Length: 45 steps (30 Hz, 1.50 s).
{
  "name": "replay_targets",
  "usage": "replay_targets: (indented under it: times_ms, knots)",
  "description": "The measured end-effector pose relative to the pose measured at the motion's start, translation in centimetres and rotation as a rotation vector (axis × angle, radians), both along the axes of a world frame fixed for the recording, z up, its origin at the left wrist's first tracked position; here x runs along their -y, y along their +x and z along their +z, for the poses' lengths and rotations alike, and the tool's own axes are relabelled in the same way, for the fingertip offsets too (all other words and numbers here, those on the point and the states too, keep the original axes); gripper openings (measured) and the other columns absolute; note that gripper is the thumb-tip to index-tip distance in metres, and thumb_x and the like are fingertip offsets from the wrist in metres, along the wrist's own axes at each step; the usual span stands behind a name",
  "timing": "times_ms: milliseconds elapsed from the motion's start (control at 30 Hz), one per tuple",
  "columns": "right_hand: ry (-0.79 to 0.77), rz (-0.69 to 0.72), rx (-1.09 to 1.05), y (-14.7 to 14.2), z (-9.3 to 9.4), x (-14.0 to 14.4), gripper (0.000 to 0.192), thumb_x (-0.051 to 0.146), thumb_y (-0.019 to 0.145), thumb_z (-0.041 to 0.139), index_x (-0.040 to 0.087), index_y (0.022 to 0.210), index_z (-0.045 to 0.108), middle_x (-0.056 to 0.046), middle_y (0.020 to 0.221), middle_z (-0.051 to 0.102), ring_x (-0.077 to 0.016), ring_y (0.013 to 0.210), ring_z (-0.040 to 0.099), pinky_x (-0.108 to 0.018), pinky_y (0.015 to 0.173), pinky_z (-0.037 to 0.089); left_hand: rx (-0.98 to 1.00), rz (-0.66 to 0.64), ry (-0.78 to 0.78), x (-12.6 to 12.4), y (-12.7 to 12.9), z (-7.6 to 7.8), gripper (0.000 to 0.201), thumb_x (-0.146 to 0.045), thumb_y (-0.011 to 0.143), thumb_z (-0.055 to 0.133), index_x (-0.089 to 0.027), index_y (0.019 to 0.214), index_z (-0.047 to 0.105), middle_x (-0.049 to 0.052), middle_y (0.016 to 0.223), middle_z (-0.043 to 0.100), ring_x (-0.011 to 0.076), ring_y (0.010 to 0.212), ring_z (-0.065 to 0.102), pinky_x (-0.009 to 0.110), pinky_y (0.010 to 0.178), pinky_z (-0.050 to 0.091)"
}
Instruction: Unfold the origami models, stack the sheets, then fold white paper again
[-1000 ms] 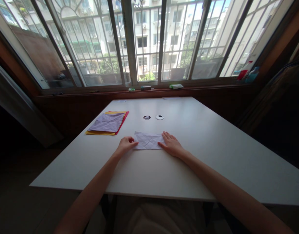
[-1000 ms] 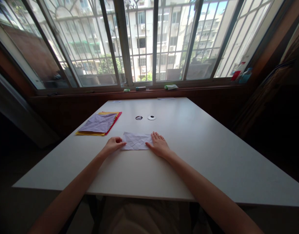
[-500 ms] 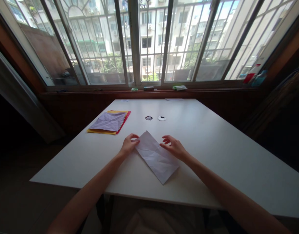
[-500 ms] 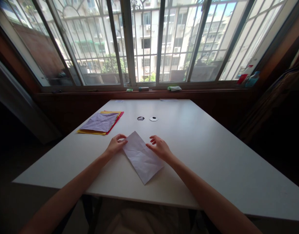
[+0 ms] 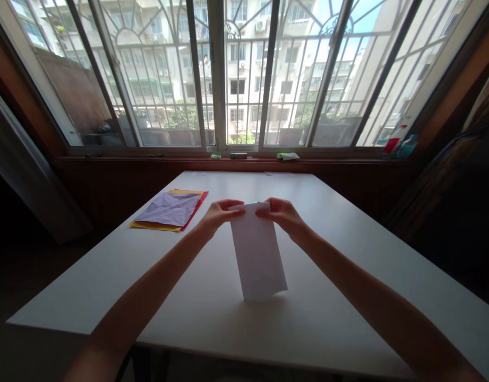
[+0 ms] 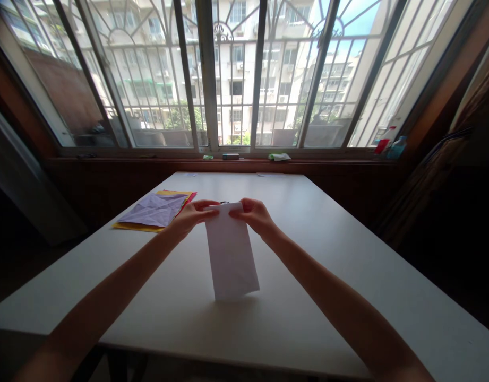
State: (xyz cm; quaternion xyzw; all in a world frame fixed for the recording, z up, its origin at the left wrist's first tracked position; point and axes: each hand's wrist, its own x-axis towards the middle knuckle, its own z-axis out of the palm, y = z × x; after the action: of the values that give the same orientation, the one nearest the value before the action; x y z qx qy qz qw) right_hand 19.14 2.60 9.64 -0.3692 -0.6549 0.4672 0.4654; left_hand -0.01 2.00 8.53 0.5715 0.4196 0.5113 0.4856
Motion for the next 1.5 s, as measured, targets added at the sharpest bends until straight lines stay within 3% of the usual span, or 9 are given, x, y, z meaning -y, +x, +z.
replay_targets:
  times_ms: [100,200,267,500,767,933,1100,1233,1500]
  knots:
    - [0.038,0.013,0.028,1.0,1.6,-1.6,0.029,0.034,0.053,0.074,0.015,0.062,0.055,0.005,0.057,0.055,-0.0096,0.056,0.051,-0.024,0.053,0.040,0.001,0.035,0.001,-1.9,1.0,1.5,0.035,-0.033,0.050,0.078,-0.012,0.076,0.068,0.002,0.066,0.065,0.0125,0.063,0.059,0.024,0.061,0.046]
    - [0.026,0.118,0.148,2.2,2.5,-2.4,0.028,0.036,0.054,0.073,0.015,0.067,0.060,0.002,0.062,0.059,-0.0121,0.060,0.055,-0.025,0.055,0.042,-0.047,0.067,0.094,-1.9,2.2,1.8,0.028,-0.032,0.050,0.078,-0.013,0.068,0.068,0.000,0.060,0.064,0.0114,0.058,0.057,0.023,0.056,0.044]
    - [0.061,0.127,0.199,2.7,2.5,-2.4,0.028,0.038,0.057,0.071,0.015,0.070,0.063,0.000,0.066,0.062,-0.0137,0.063,0.056,-0.026,0.056,0.043,-0.088,0.056,0.140,-1.4,3.0,1.7,0.025,-0.032,0.052,0.077,-0.014,0.067,0.068,0.001,0.061,0.064,0.0117,0.059,0.057,0.022,0.056,0.044]
    - [0.286,-0.047,0.233,3.1,2.5,-1.3,0.023,0.039,0.063,0.067,0.016,0.064,0.064,-0.001,0.063,0.061,-0.0151,0.062,0.056,-0.027,0.054,0.043,-0.030,0.044,0.135,-0.3,3.7,2.1,0.025,-0.035,0.058,0.074,-0.015,0.072,0.069,0.001,0.065,0.066,0.0115,0.062,0.058,0.022,0.059,0.045]
    - [0.244,0.057,0.263,3.2,3.2,-0.1,0.021,0.036,0.064,0.067,0.016,0.067,0.063,-0.001,0.064,0.061,-0.0147,0.062,0.056,-0.027,0.054,0.044,0.004,0.012,0.203,0.9,3.9,1.8,0.023,-0.032,0.060,0.073,-0.015,0.076,0.068,0.002,0.074,0.068,0.0135,0.070,0.060,0.022,0.061,0.046]
    - [0.323,0.024,0.281,3.3,3.0,0.4,0.019,0.035,0.065,0.066,0.016,0.067,0.064,-0.001,0.064,0.062,-0.0153,0.062,0.057,-0.028,0.058,0.046,0.027,0.004,0.178,1.8,4.4,2.0,0.025,-0.031,0.060,0.074,-0.015,0.078,0.066,0.001,0.073,0.067,0.0124,0.068,0.059,0.021,0.060,0.046]
    - [0.379,-0.017,0.284,3.4,4.2,1.8,0.016,0.033,0.067,0.065,0.017,0.067,0.063,-0.001,0.065,0.063,-0.0143,0.062,0.057,-0.028,0.059,0.047,0.008,0.007,0.157,2.6,4.1,2.8,0.025,-0.035,0.060,0.074,-0.013,0.071,0.065,0.001,0.069,0.065,0.0118,0.066,0.058,0.022,0.060,0.046]
    - [0.479,-0.084,0.369,3.3,4.8,3.0,0.008,0.026,0.069,0.064,0.018,0.066,0.065,0.000,0.066,0.064,-0.0138,0.062,0.057,-0.027,0.061,0.047,-0.043,0.075,0.267,3.3,4.1,2.9,0.023,-0.034,0.061,0.073,-0.013,0.060,0.063,-0.002,0.058,0.061,0.0093,0.057,0.055,0.020,0.053,0.044]
    - [0.762,-0.219,0.315,3.0,6.1,6.2,0.008,0.019,0.072,0.063,0.020,0.066,0.066,-0.001,0.067,0.063,-0.0138,0.064,0.057,-0.026,0.059,0.045,-0.136,0.200,0.543,6.2,4.6,3.9,0.009,-0.026,0.067,0.069,-0.017,0.068,0.069,0.000,0.065,0.068,0.0113,0.059,0.060,0.020,0.054,0.049]
